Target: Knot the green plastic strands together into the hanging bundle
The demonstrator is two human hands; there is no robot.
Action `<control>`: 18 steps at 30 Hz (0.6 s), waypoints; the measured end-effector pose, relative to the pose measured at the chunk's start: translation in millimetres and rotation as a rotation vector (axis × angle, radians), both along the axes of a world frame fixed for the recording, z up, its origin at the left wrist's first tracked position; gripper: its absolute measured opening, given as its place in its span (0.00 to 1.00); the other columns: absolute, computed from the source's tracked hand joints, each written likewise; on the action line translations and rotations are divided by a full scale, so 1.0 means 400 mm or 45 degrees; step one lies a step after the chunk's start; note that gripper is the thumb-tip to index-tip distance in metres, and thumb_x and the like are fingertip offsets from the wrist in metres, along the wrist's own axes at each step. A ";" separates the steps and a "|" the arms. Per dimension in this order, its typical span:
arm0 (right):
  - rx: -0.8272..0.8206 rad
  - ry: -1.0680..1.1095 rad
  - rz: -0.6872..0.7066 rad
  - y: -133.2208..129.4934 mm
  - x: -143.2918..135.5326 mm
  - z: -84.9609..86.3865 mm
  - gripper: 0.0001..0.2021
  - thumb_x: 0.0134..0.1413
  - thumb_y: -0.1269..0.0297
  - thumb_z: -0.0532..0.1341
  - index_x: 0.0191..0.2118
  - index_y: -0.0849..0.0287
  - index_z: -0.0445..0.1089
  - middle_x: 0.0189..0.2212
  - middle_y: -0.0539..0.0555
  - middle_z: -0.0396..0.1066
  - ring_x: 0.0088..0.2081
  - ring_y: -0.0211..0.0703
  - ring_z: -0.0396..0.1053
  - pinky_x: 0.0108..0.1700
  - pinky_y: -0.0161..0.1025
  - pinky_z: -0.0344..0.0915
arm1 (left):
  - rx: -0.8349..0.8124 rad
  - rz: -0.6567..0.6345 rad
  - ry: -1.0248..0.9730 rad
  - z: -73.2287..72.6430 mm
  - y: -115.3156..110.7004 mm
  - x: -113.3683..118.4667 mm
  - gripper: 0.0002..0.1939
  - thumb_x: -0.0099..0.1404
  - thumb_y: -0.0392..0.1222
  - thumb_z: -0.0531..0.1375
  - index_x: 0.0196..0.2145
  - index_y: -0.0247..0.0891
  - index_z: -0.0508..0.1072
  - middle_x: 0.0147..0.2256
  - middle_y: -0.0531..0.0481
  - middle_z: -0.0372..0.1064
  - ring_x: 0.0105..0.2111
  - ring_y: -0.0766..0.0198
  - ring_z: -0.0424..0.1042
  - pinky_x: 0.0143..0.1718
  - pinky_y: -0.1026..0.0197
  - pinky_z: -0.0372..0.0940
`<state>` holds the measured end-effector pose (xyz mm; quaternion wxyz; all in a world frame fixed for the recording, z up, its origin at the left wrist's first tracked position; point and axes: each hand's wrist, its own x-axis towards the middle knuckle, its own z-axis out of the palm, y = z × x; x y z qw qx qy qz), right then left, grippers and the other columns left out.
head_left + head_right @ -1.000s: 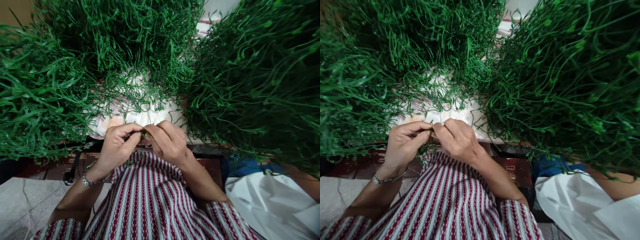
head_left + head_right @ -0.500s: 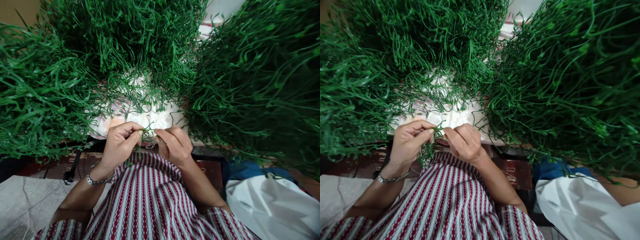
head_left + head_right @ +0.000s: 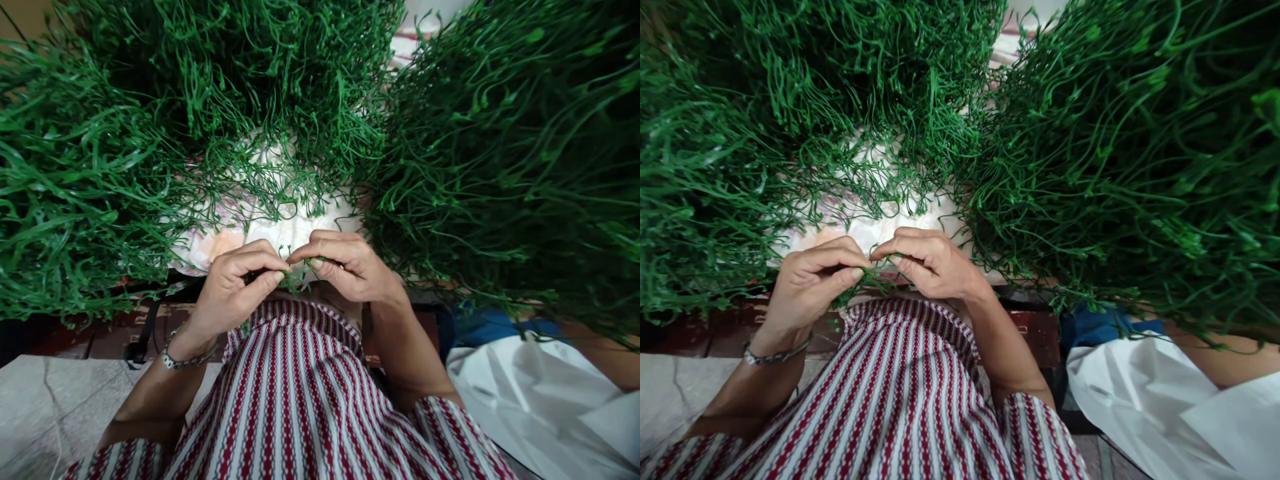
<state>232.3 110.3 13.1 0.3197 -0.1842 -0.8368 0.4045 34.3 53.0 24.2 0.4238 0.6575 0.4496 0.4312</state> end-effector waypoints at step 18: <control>-0.158 0.176 -0.359 -0.077 -0.062 -0.076 0.08 0.56 0.63 0.58 0.30 0.61 0.65 0.26 0.50 0.58 0.30 0.36 0.59 0.34 0.34 0.57 | -0.258 0.323 -0.066 -0.011 -0.011 0.039 0.05 0.57 0.36 0.60 0.30 0.35 0.76 0.25 0.52 0.72 0.24 0.70 0.68 0.25 0.71 0.63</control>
